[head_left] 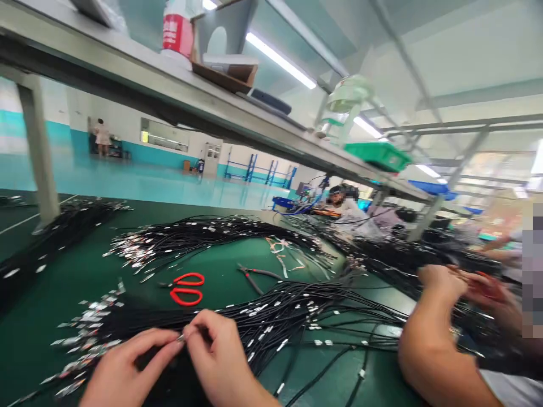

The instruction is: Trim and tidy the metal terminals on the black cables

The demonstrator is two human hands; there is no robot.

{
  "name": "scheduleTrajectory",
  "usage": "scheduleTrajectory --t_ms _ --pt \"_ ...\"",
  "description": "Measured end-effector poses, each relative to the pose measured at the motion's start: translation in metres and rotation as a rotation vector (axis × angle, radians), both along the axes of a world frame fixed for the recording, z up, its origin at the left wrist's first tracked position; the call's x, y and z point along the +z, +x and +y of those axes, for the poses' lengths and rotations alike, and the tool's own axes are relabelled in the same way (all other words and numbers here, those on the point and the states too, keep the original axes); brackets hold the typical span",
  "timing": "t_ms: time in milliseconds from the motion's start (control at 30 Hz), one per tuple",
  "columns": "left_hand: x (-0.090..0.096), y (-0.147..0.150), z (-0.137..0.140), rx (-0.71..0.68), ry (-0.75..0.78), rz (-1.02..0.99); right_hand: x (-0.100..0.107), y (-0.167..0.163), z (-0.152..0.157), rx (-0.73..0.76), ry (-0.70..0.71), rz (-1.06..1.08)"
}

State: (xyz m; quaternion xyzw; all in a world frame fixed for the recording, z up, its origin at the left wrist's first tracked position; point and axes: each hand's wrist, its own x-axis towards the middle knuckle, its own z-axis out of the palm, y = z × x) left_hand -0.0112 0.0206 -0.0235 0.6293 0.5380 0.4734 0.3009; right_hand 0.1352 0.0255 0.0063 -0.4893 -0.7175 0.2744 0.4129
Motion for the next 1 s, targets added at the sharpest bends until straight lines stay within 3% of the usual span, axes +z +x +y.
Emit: scheduleTrajectory --t_ms 133,300,600,1000 --pt "0.022 0.010 -0.009 -0.119 -0.273 -0.344 0.006 0.002 0.002 0.053 -0.025 0.047" --pt "0.020 0.009 -0.008 -0.129 -0.313 -0.626 0.008 0.003 0.006 0.100 -0.098 0.062" --pt "0.012 0.008 -0.008 -0.161 -0.339 -0.729 0.010 0.002 0.003 0.099 -0.140 0.040" --pt "0.011 0.010 -0.009 -0.112 -0.313 -0.682 0.013 0.005 0.007 0.101 -0.148 -0.062"
